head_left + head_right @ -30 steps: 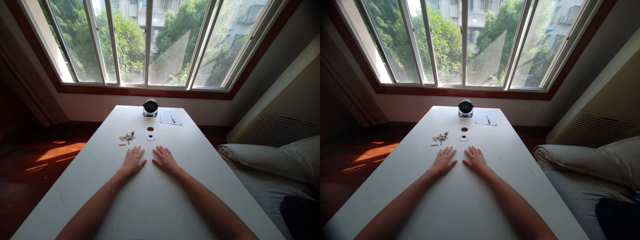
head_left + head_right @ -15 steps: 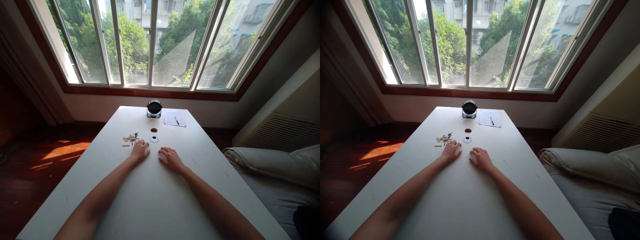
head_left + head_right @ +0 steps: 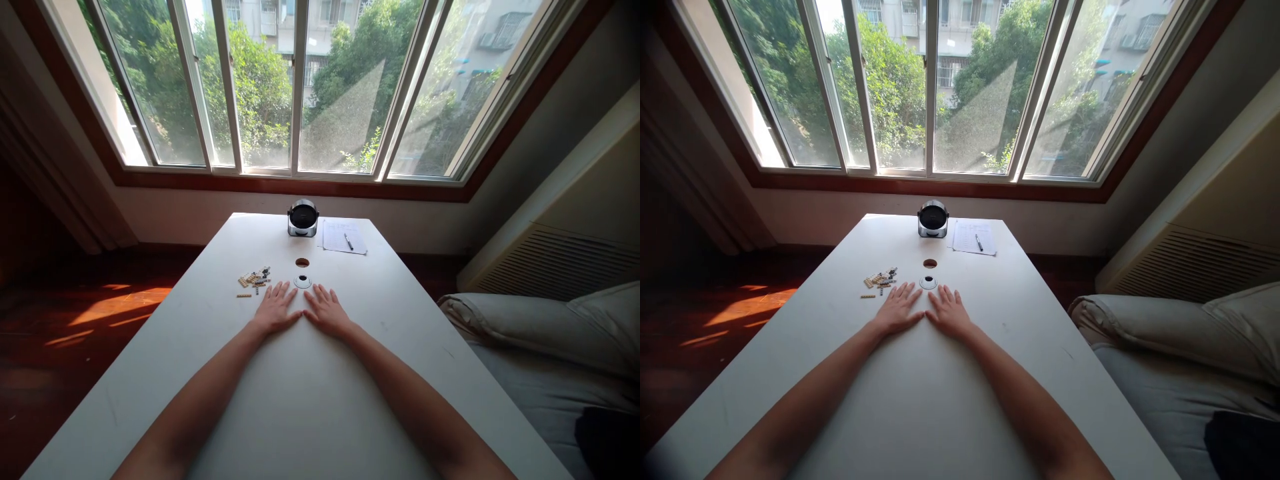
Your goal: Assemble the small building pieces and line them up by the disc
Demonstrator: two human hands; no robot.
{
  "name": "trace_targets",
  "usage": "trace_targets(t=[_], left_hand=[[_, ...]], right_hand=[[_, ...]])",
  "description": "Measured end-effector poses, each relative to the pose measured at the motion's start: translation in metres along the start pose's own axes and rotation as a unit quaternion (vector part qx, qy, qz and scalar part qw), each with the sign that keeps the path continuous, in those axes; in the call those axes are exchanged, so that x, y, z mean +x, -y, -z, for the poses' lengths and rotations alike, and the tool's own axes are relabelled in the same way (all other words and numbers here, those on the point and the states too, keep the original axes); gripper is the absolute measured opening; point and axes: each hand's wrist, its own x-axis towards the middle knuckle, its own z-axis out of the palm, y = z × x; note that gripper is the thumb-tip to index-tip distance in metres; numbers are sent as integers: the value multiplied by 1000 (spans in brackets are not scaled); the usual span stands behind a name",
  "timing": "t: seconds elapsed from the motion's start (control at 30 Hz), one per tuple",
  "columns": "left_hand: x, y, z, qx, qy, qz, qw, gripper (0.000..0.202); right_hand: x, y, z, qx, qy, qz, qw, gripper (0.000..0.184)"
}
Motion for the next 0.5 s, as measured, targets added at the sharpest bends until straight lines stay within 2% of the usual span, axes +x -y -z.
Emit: trace_targets(t=[0.17,0.5], left_hand=[[2,1,0,3,15,-1,1000,79],[-2,8,8,1,45,-36,998,77]], right_hand=[[-4,-1,0,-3,-1,29,1000,76],[-6,-3,0,2,-15,23,1000,69]])
